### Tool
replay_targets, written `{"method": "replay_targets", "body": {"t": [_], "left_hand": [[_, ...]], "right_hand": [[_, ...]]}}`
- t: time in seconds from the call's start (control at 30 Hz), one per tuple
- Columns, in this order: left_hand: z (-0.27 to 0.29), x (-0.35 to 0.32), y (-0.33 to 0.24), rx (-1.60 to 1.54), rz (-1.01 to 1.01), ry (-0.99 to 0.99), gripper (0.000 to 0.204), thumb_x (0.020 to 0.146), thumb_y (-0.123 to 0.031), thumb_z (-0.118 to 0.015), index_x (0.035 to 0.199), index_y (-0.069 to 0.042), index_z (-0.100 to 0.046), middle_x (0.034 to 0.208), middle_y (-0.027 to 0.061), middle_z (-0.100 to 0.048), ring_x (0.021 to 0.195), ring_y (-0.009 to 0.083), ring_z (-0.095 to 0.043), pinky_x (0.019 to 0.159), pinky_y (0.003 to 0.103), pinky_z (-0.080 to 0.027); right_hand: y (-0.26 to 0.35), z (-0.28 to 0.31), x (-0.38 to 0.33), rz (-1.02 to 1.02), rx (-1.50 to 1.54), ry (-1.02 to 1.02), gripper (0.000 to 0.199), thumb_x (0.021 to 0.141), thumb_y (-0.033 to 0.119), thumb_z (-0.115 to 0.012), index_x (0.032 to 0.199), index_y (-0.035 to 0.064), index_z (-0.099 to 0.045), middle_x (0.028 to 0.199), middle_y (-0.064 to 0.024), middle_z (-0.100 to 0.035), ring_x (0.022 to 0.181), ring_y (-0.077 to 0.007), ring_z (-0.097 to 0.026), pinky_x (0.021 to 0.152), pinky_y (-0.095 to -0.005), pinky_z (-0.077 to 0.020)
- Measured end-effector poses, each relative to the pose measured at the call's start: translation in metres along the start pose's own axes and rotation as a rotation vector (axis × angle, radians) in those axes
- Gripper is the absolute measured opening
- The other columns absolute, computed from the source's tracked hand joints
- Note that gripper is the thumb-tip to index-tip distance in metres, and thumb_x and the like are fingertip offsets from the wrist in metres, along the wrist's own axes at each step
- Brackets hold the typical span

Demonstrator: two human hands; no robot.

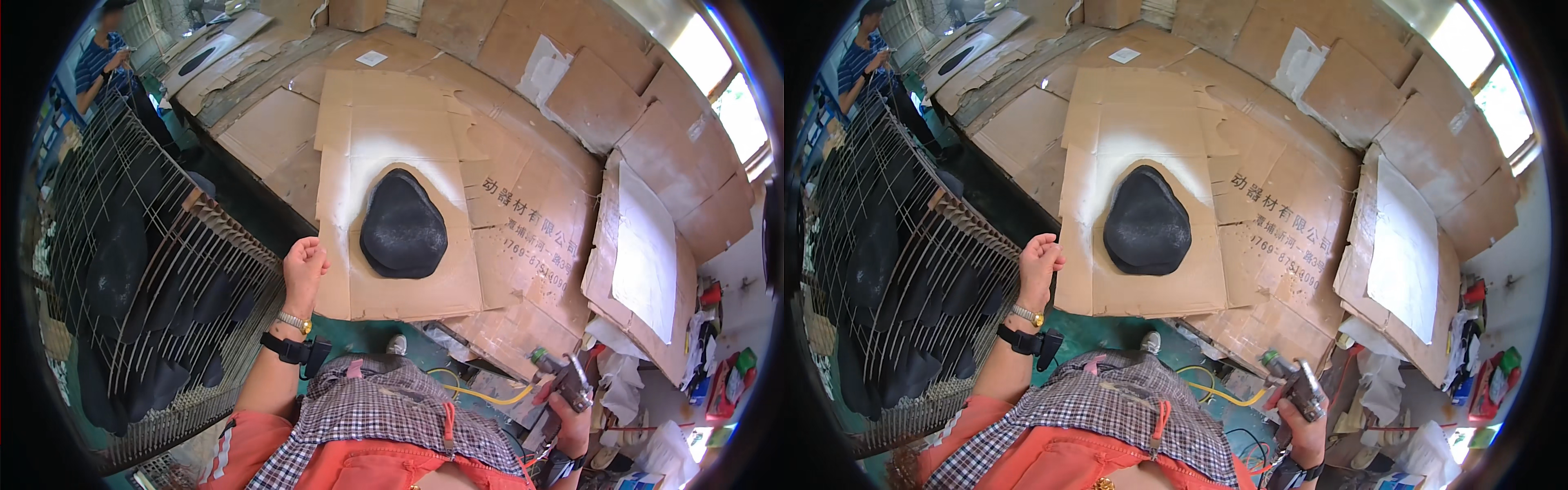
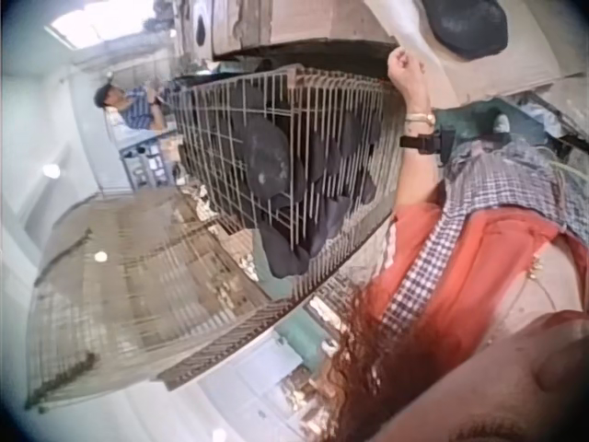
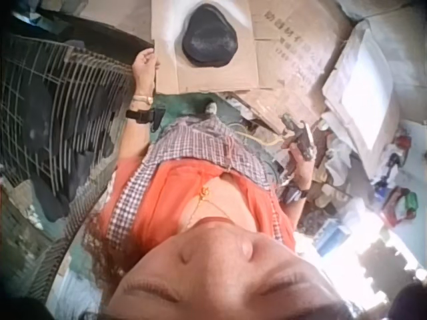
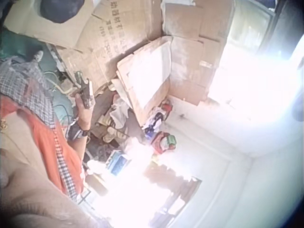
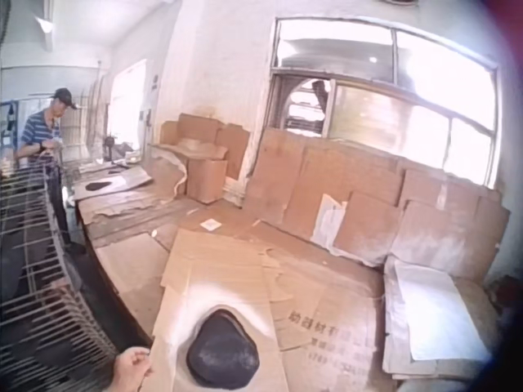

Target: The person repeatedly picks up black shoe parts from a cardboard surface, sprays them with a handheld spray gun, and places them onto a metal drying rack. The process involves handling the parts one at a time and moving them between the work surface and the rack.

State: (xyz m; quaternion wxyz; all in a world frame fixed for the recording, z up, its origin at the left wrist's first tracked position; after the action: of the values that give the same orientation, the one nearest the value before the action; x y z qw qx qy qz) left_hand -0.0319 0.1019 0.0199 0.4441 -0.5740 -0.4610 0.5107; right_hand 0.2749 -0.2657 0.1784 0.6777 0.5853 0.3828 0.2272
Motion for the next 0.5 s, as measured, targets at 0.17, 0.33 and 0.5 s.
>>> {"method": "replay_targets", "body": {"t": [0.17,0.33,0.5], "left_hand": [[-0.017,0.006,0.025,0.032,0.042,0.052,0.023,0.084,-0.005,-0.058,0.107,-0.001,-0.055,0.079,0.0010,-0.060,0.062,0.0076,-0.056,0.056,0.019,-0.045],[-0.031,0.009,0.053,0.054,0.134,0.047,0.024,0.082,-0.005,-0.058,0.105,0.001,-0.055,0.079,0.0024,-0.060,0.061,0.0073,-0.056,0.054,0.021,-0.045],[-0.040,0.027,0.092,0.167,0.197,0.040,0.026,0.081,-0.004,-0.057,0.107,-0.001,-0.055,0.082,0.0033,-0.059,0.062,0.0087,-0.056,0.054,0.022,-0.045]], "right_hand": [[-0.001,-0.026,0.006,0.016,0.046,0.071,0.050,0.075,0.014,-0.072,0.118,-0.0016,-0.054,0.080,-0.0113,-0.064,0.071,-0.0191,-0.062,0.068,-0.0309,-0.0495],[-0.010,-0.006,0.013,-0.014,0.024,0.017,0.052,0.075,0.013,-0.070,0.122,-0.0015,-0.053,0.082,-0.0134,-0.065,0.072,-0.0202,-0.062,0.069,-0.0320,-0.0493],[-0.004,-0.025,0.018,-0.045,0.051,0.153,0.060,0.074,0.010,-0.070,0.129,-0.0010,-0.049,0.084,-0.0133,-0.064,0.075,-0.0211,-0.063,0.070,-0.0321,-0.0492]]}}
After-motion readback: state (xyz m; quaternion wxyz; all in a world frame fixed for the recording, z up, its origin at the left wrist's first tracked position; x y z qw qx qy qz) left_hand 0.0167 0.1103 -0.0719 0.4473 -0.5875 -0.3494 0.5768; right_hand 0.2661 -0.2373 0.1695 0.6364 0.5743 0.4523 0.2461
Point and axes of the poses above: each hand's wrist, its own x-axis towards the middle knuckle, its own z-axis out of the back of the hand, y = z × x, the point moved 5 cm from there along x, towards the middle knuckle
